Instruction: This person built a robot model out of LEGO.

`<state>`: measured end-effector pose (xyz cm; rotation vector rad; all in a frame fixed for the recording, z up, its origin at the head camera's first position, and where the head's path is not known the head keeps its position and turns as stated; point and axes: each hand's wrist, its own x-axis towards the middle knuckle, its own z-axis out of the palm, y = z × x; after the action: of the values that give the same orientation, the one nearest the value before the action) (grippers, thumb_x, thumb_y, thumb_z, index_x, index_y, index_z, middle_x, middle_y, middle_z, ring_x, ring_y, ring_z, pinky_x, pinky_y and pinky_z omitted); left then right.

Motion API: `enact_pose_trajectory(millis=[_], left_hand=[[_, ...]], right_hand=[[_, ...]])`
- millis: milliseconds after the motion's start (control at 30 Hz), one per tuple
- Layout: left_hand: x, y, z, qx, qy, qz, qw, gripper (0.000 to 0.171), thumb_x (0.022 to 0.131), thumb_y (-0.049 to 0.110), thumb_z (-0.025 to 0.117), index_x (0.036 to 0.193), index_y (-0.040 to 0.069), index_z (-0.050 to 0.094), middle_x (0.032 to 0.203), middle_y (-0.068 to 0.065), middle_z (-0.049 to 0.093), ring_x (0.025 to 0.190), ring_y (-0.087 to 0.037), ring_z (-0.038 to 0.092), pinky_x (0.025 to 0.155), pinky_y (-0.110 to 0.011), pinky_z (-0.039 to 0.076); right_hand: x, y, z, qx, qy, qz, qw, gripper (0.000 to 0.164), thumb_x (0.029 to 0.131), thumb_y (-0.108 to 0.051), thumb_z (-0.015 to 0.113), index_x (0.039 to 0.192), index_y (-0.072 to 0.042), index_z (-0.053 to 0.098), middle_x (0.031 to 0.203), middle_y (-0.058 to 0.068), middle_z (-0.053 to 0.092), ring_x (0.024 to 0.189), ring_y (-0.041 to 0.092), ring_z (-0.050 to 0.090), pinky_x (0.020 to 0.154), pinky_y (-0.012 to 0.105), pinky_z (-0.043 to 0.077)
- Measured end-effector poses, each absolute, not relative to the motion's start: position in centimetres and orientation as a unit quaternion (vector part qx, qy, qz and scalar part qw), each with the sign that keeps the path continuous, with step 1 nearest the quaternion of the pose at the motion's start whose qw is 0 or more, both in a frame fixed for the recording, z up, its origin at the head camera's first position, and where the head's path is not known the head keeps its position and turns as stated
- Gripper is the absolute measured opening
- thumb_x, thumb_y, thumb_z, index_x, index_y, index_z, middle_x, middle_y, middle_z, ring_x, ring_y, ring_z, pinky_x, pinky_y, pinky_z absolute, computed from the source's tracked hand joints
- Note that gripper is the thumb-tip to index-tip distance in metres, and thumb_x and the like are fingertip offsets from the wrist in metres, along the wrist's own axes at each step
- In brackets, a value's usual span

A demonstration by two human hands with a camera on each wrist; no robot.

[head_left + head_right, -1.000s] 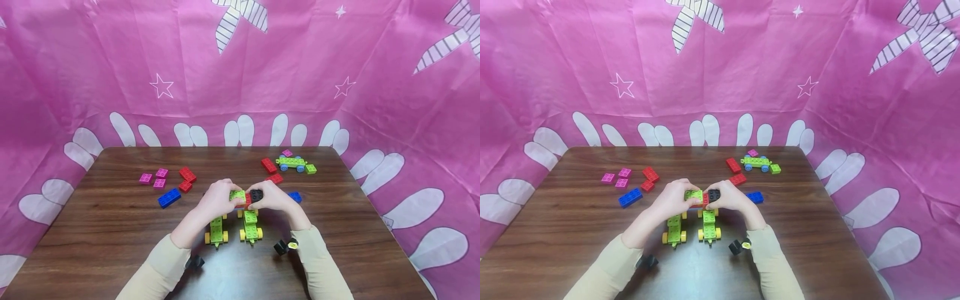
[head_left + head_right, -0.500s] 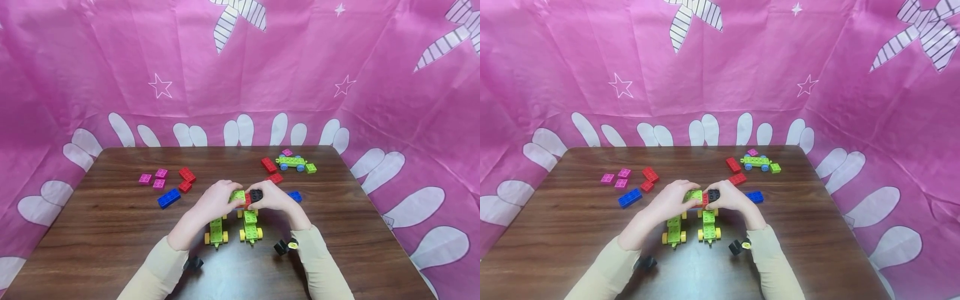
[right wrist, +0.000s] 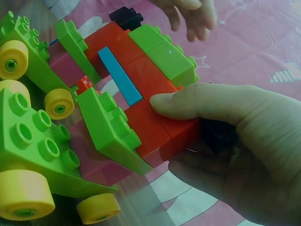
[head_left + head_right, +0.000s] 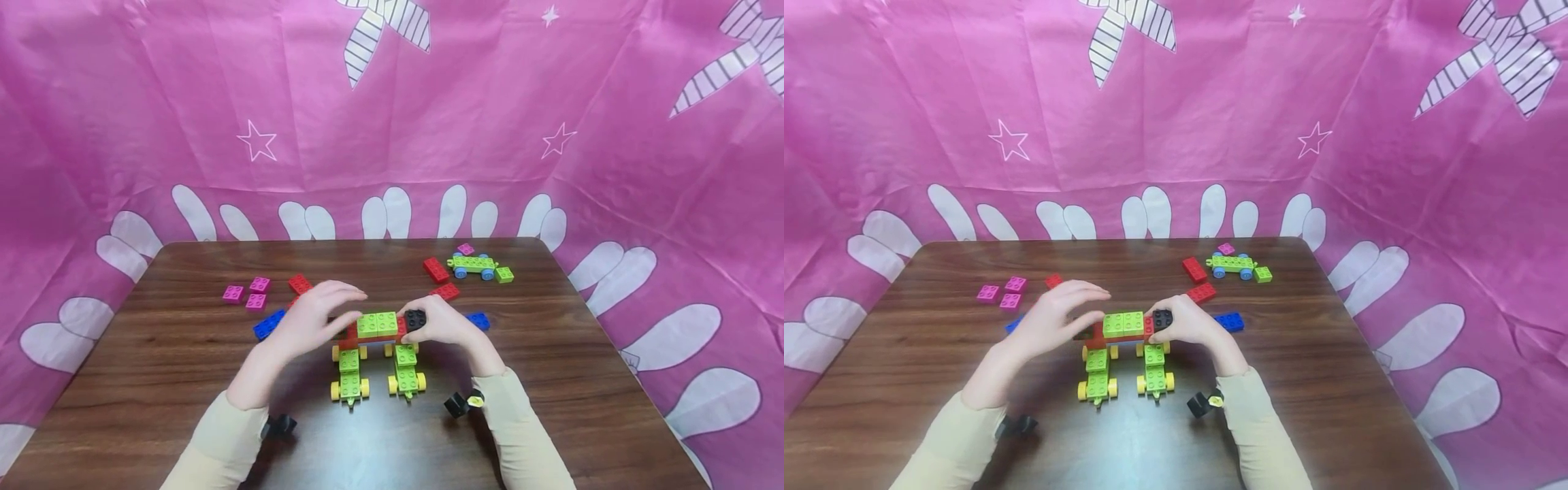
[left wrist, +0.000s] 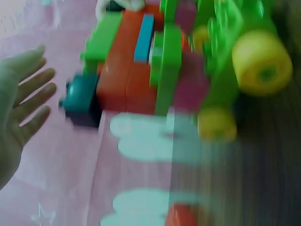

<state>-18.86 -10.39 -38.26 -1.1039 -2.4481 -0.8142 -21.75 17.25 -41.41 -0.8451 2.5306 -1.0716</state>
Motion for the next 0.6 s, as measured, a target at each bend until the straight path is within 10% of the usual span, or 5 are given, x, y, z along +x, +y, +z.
enact_pose_trajectory(millis=[233,600], left_hand=[[-19.9,-15.1,-39.1,-0.339,-0.87,-0.292,0.206,0.033,0.083,0.014,0.078,0.114,0.008,0.07,0.112,-0.009,0.071,0.108,-0.027,0.063,0.094,-0.047,0.051],[-21.2,-21.2,-41.3,-0.255,-0.918,-0.289,0.097,0.049,0.076,0.014,0.084,0.12,0.003,0.065,0.118,-0.016,0.067,0.113,-0.036,0.059,0.095,-0.058,0.048]], right_hand=[[-21.8,17.3,-41.6,-0.288,0.874,-0.368,0.132,0.039,0.076,-0.02,0.082,0.111,-0.007,0.071,0.097,0.003,0.074,0.079,0.012,0.063,0.068,0.026,0.056],[-21.9,17.3,-41.7,-0.29,0.874,-0.367,0.133,0.039,0.076,-0.019,0.082,0.111,-0.007,0.071,0.101,0.004,0.074,0.083,0.012,0.064,0.072,0.025,0.056]])
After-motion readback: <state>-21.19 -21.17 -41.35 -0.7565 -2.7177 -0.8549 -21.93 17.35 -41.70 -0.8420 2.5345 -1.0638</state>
